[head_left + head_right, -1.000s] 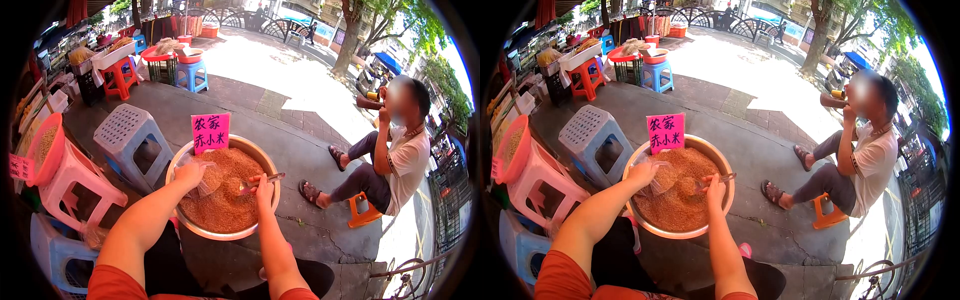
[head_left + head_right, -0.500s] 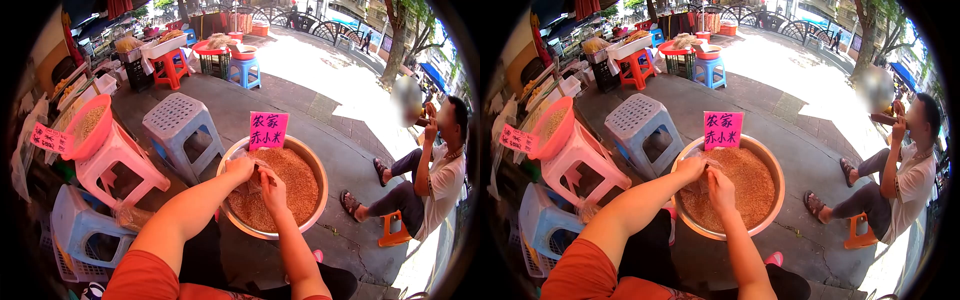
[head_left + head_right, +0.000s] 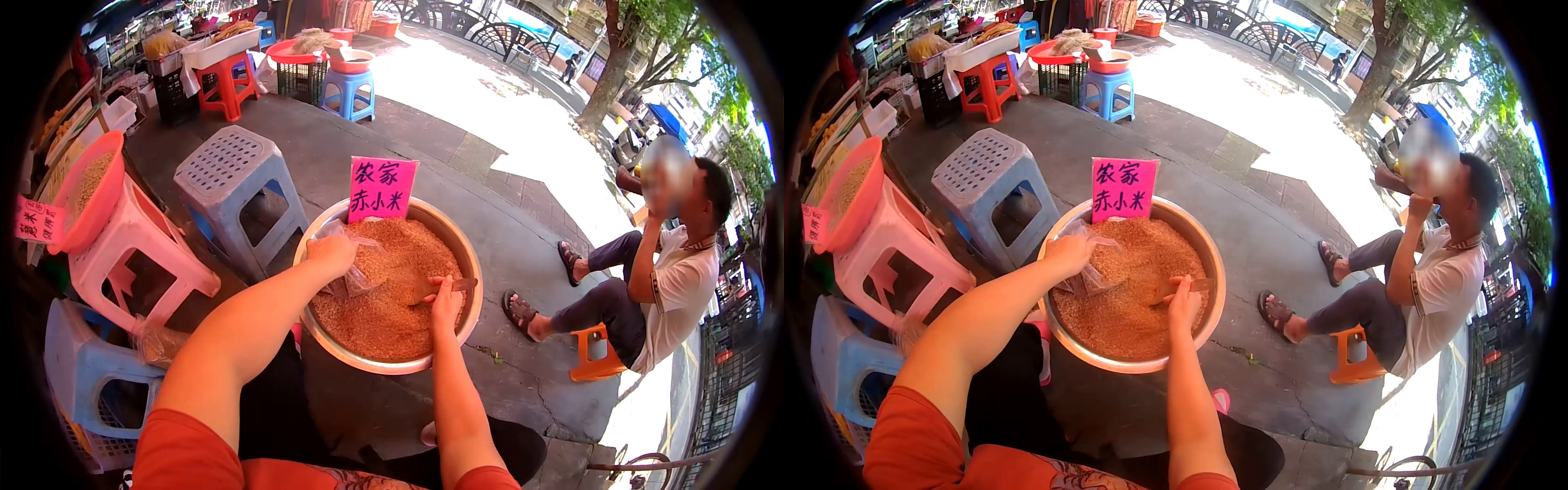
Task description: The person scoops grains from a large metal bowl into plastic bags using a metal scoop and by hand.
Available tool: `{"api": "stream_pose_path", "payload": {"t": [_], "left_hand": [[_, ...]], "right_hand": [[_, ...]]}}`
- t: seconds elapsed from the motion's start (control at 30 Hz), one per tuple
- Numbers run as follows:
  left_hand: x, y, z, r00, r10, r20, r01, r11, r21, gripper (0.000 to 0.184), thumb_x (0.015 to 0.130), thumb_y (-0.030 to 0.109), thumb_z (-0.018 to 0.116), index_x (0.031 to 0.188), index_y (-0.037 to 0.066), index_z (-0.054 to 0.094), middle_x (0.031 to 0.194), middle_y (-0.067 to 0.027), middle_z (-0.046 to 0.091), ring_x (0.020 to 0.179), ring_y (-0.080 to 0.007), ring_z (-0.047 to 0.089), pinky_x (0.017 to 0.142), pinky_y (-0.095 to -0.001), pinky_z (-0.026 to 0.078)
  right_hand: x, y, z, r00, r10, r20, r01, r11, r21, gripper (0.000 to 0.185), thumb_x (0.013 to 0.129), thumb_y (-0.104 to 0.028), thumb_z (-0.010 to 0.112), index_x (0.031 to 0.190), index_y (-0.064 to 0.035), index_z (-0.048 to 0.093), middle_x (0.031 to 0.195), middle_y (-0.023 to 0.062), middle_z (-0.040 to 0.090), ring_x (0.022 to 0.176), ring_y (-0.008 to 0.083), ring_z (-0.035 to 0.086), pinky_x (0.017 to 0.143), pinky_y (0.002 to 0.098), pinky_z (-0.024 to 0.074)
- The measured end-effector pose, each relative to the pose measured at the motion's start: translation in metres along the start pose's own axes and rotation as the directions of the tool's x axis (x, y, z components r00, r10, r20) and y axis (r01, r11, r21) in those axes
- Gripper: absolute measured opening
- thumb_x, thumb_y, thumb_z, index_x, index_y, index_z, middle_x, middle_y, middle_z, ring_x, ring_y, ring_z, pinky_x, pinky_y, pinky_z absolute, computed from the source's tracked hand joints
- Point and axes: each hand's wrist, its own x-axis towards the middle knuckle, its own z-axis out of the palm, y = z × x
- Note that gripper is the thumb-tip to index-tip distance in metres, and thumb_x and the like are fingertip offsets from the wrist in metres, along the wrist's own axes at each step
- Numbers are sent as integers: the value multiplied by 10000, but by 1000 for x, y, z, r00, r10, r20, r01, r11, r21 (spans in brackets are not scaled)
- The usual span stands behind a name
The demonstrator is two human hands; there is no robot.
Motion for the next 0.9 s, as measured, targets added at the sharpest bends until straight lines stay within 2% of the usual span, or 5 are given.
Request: {"api": "stream_pose_path", "payload": {"t": [0.2,0.37,0.47,0.6,0.9], "left_hand": [[-1,3,0,1000,25,-12,-25,1000,0,487,919,419,383,919,20,662,954,-183,653,913,-353,613,839,-518,370],[4,-1,10,999,30,-45,-31,999,-31,444,925,391,376,960,40,645,950,-193,649,929,-357,609,848,-498,392],[6,-1,9,997,21,-70,-24,999,-45,419,926,377,378,961,47,633,947,-193,649,924,-362,611,839,-495,407],[2,-9,3,996,42,-73,-45,998,-44,393,930,356,380,953,49,624,937,-189,650,905,-366,615,811,-502,425],[-4,-3,-5,997,64,-37,-67,995,-68,367,926,333,388,974,47,611,949,-185,645,903,-363,615,786,-486,458]], "right_hand": [[-5,-71,11,999,45,-16,-38,958,283,446,977,-342,364,828,4,603,804,90,658,488,81,484,474,215,415],[-39,-84,62,926,-255,277,255,966,36,325,972,-270,424,950,-13,621,854,89,661,574,111,555,541,250,447],[-70,-66,92,760,-527,381,588,807,-56,201,944,-183,502,1016,-38,622,894,87,665,770,178,630,695,294,490],[-65,-64,82,705,-573,419,595,799,91,172,935,-98,501,1009,16,605,1000,114,649,899,180,616,765,282,482],[-41,-85,52,818,-435,378,464,886,15,251,967,-190,450,968,11,600,938,77,646,653,106,540,610,253,463]]}}
